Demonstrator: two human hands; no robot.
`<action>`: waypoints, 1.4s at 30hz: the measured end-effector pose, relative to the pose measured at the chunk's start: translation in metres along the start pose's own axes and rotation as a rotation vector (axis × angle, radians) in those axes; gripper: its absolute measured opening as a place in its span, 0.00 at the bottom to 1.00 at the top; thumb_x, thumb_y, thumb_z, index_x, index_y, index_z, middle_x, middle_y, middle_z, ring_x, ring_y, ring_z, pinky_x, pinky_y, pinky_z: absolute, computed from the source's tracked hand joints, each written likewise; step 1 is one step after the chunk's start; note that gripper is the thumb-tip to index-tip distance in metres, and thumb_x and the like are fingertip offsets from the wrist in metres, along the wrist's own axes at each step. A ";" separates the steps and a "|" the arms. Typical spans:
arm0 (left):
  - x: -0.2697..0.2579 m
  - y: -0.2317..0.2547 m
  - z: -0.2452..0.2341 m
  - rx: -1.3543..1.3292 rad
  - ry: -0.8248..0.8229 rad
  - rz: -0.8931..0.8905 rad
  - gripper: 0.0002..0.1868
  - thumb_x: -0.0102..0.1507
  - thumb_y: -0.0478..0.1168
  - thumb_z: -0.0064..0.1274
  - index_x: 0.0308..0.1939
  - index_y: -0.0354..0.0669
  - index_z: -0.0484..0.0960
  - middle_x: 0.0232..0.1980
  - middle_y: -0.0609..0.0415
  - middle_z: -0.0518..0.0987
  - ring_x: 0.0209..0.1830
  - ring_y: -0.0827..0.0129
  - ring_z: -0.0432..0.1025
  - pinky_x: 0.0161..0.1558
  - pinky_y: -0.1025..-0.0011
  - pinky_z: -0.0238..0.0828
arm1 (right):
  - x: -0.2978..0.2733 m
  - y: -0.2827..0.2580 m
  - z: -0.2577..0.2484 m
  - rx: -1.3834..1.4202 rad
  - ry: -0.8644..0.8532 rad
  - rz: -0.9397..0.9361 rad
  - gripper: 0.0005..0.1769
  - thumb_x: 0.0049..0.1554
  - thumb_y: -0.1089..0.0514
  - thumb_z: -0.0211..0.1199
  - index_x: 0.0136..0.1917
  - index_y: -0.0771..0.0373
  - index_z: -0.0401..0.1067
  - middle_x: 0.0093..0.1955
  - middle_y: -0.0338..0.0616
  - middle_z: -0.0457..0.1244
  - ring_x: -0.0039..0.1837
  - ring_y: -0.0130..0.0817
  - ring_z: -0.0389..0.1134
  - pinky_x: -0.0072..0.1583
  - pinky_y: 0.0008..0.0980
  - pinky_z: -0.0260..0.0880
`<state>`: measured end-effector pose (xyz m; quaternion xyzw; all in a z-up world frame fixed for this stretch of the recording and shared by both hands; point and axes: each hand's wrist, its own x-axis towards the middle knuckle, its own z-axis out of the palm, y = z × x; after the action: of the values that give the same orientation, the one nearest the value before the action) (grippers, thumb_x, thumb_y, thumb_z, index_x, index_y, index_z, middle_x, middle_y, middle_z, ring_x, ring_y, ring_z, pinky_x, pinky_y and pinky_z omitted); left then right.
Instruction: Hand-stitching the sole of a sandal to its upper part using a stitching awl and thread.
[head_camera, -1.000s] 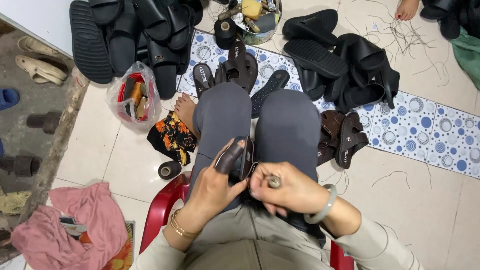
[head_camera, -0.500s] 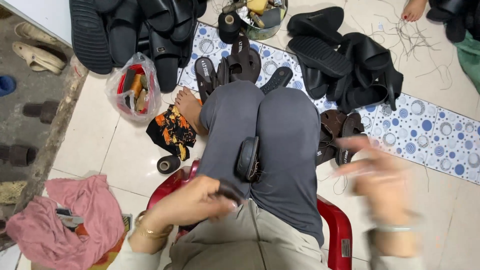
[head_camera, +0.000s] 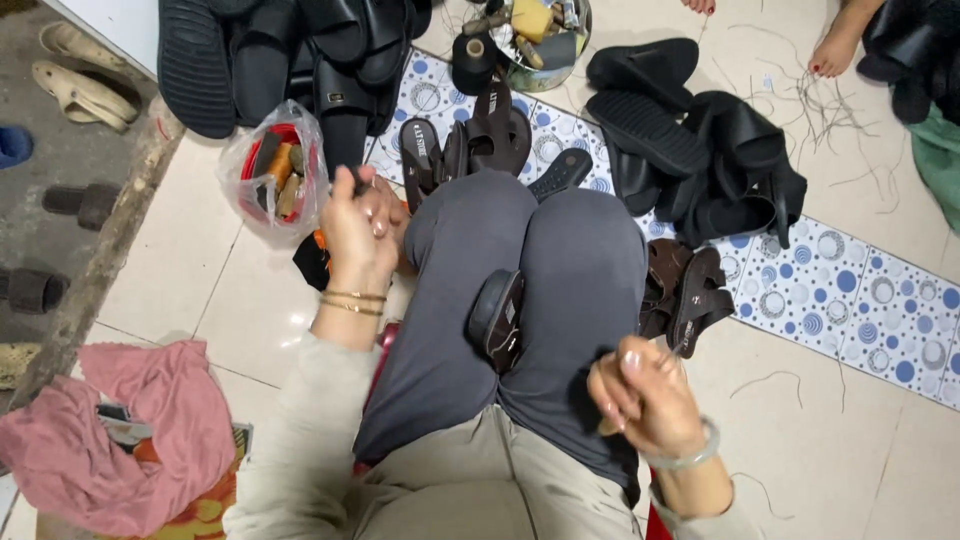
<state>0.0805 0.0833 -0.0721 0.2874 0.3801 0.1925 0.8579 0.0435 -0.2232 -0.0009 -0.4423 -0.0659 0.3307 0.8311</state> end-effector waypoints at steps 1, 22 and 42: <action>-0.003 0.000 -0.003 -0.006 -0.055 0.002 0.16 0.63 0.50 0.36 0.32 0.43 0.71 0.13 0.65 0.54 0.09 0.78 0.47 0.17 0.78 0.46 | -0.005 0.004 -0.003 0.023 0.028 -0.062 0.19 0.53 0.56 0.53 0.24 0.56 0.52 0.15 0.34 0.45 0.21 0.30 0.51 0.26 0.24 0.50; -0.130 -0.053 -0.039 1.695 -0.288 0.917 0.27 0.57 0.58 0.50 0.19 0.39 0.63 0.13 0.45 0.66 0.12 0.47 0.64 0.15 0.56 0.56 | 0.011 -0.038 0.036 -1.653 -0.171 -0.438 0.21 0.56 0.57 0.50 0.64 0.59 0.60 0.47 0.41 0.56 0.45 0.34 0.59 0.47 0.30 0.59; -0.117 -0.025 -0.020 1.285 -0.476 0.401 0.25 0.53 0.46 0.52 0.43 0.24 0.69 0.26 0.29 0.74 0.30 0.40 0.73 0.26 0.53 0.67 | 0.061 -0.018 0.052 -1.703 -0.263 -0.344 0.19 0.52 0.55 0.54 0.57 0.43 0.70 0.28 0.35 0.60 0.27 0.33 0.64 0.29 0.27 0.63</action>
<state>-0.0066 0.0065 -0.0358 0.8347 0.1605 0.0164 0.5265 0.0789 -0.1569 0.0334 -0.8544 -0.4511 0.0877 0.2426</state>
